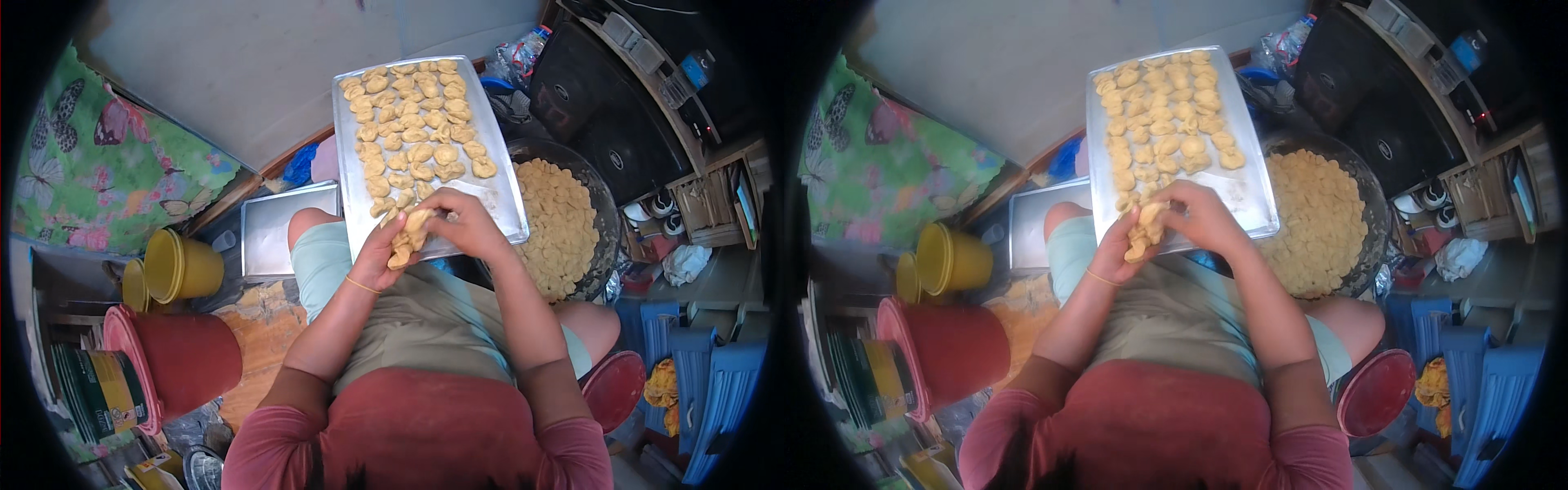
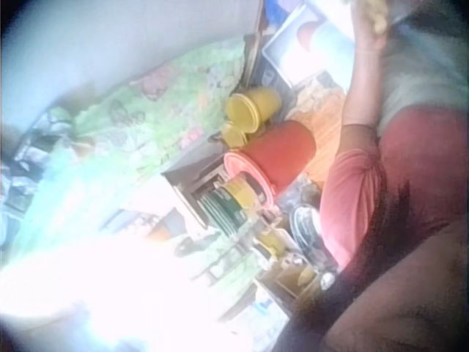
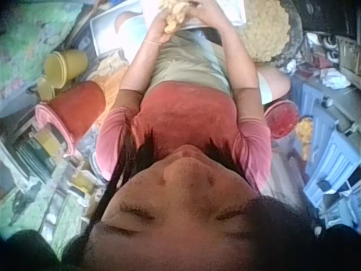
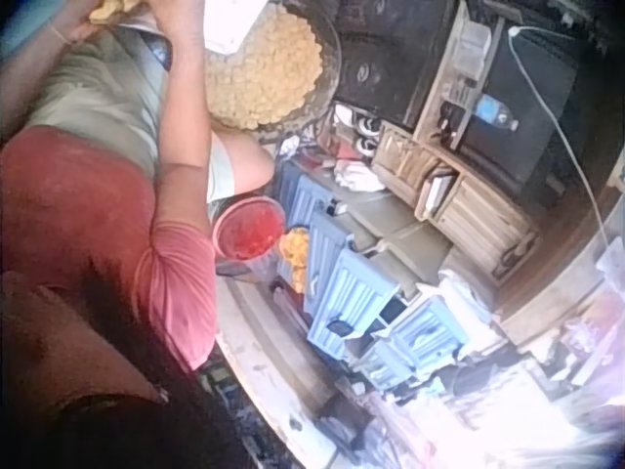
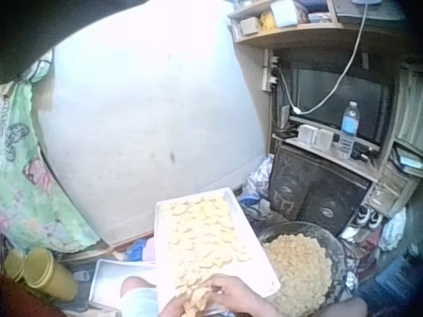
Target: Arranging pieces of dough on a baking tray for baking.
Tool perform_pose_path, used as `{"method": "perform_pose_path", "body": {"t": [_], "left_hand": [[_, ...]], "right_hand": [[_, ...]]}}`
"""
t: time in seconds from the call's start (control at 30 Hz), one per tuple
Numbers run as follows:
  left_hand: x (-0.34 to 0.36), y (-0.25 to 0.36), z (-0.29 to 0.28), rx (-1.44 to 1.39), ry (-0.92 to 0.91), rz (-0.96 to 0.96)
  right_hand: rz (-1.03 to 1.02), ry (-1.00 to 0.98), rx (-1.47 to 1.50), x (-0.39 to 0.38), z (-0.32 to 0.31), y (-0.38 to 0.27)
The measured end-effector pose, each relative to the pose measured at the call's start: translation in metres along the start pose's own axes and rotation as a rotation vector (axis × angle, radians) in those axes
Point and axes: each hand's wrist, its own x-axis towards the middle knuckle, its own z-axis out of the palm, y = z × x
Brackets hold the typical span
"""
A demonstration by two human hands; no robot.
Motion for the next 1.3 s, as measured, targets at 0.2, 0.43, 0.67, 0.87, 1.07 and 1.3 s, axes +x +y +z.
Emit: {"method": "perform_pose_path", "body": {"t": [0.2,0.43,0.67,0.87,1.07,1.3], "left_hand": [[0.004,0.000,0.005,0.003,0.007,0.026],[0.013,0.000,0.017,0.053,0.068,0.038],[0.017,-0.007,0.035,0.225,0.072,-0.027],[0.013,-0.003,0.022,0.182,0.063,0.011],[0.002,0.003,0.021,0.206,0.117,0.054],[0.005,0.004,0.011,0.202,0.198,0.079]], "right_hand": [[0.305,0.581,-0.045,-0.003,-0.019,0.030],[0.064,0.450,-0.371,-0.010,-0.013,0.015],[0.246,0.558,0.431,-0.019,-0.024,0.027],[0.078,0.598,-0.798,-0.025,-0.043,0.061],[0.097,0.676,-0.549,-0.020,-0.049,0.041],[0.160,0.552,-0.916,0.002,-0.064,0.061]]}}
